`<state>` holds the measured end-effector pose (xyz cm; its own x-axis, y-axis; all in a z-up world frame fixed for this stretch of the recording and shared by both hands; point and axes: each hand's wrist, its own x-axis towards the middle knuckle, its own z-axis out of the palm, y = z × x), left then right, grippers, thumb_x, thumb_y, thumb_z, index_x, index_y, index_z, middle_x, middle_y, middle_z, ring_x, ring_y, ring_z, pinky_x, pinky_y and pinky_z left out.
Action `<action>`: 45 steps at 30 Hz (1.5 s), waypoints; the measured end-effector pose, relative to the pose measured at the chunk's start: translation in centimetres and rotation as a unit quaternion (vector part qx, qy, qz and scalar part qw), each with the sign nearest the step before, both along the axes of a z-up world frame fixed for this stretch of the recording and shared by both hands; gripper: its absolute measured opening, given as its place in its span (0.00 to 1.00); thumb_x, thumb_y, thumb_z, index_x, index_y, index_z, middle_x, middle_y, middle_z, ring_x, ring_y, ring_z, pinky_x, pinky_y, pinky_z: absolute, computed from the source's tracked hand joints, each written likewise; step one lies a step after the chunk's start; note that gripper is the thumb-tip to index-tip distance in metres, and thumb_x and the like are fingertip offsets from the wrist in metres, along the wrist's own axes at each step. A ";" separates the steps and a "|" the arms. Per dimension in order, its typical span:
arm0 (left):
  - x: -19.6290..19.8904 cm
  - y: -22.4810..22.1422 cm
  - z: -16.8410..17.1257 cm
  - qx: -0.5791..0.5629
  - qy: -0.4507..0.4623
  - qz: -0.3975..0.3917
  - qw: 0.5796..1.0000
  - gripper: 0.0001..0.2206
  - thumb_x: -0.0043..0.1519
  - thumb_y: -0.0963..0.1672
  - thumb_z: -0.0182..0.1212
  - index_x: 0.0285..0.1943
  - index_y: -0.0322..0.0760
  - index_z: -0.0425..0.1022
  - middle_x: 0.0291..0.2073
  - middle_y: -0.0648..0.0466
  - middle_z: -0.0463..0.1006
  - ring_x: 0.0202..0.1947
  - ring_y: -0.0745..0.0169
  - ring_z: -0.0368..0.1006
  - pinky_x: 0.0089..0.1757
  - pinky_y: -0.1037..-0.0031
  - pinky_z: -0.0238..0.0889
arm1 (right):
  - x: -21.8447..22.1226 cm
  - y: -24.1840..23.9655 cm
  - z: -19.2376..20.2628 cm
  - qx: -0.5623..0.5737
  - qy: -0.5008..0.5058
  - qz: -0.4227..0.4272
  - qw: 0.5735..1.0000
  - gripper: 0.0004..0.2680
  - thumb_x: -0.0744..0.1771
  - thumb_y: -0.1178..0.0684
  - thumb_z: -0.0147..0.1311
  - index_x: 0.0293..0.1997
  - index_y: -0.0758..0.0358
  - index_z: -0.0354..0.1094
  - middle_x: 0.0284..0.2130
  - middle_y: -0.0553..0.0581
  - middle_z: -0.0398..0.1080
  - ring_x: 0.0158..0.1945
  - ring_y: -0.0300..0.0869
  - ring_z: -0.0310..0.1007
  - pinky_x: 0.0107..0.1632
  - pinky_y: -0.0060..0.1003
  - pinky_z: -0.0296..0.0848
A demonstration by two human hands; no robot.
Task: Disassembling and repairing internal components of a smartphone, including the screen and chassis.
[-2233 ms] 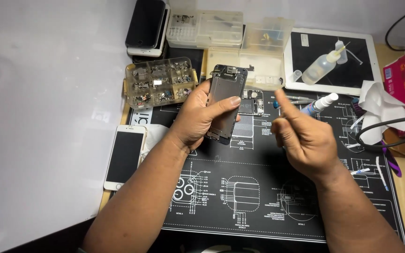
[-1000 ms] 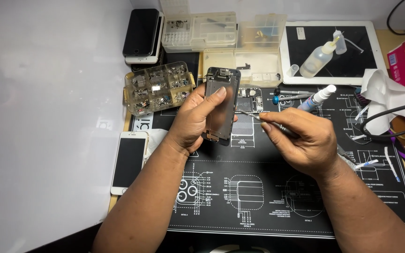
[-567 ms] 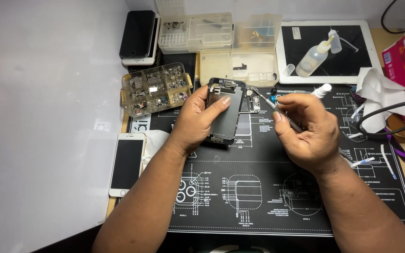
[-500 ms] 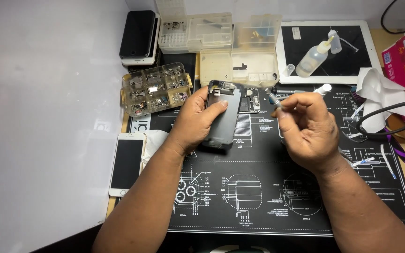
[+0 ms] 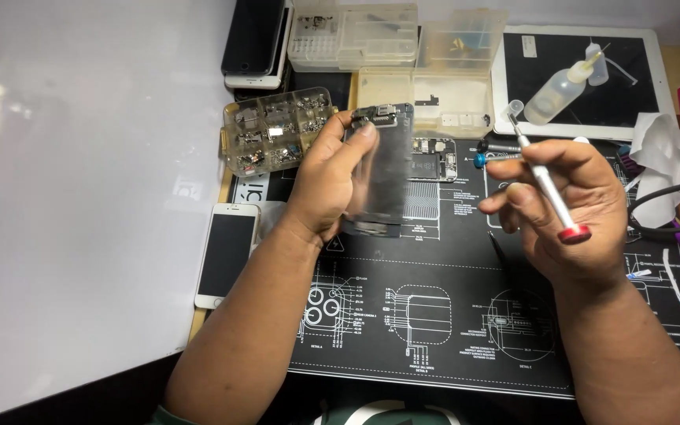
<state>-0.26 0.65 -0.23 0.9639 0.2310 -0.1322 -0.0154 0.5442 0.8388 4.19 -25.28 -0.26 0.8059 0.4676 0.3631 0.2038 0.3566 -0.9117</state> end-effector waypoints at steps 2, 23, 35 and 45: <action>0.0 0.0 0.5 -0.045 0.011 0.059 0.997 0.08 0.67 0.40 0.57 0.53 0.34 0.76 0.47 0.51 0.78 0.51 0.68 0.73 0.55 0.84 0.68 | 0.1 0.2 -0.2 0.000 -0.005 -0.004 1.000 0.11 0.68 0.59 0.57 0.56 0.60 0.63 0.47 0.65 0.76 0.37 0.44 0.83 0.34 0.21 0.79; -0.9 -2.8 0.0 -0.256 -0.127 -0.055 0.957 0.43 0.61 0.63 0.50 0.68 0.21 0.65 0.40 0.41 0.79 0.36 0.59 0.75 0.39 0.70 0.71 | -3.0 3.4 -1.6 -0.060 -0.291 -0.037 0.954 0.31 0.68 0.69 0.50 0.76 0.66 0.27 0.39 0.78 0.75 0.42 0.57 0.83 0.56 0.47 0.84; -0.9 -3.6 0.2 -0.306 -0.081 -0.047 0.948 0.44 0.59 0.67 0.44 0.65 0.26 0.67 0.35 0.47 0.75 0.32 0.61 0.71 0.34 0.72 0.69 | -3.9 4.4 -0.1 -0.119 -0.383 -0.058 0.914 0.27 0.70 0.68 0.50 0.73 0.61 0.32 0.38 0.74 0.74 0.43 0.53 0.84 0.51 0.41 0.85; -0.9 -3.8 0.2 -0.303 -0.068 -0.047 0.949 0.44 0.59 0.66 0.44 0.64 0.26 0.66 0.33 0.47 0.74 0.31 0.61 0.70 0.33 0.72 0.68 | -3.8 4.8 -0.6 -0.093 -0.373 -0.046 0.922 0.28 0.70 0.69 0.50 0.74 0.58 0.32 0.41 0.77 0.71 0.42 0.57 0.82 0.53 0.51 0.87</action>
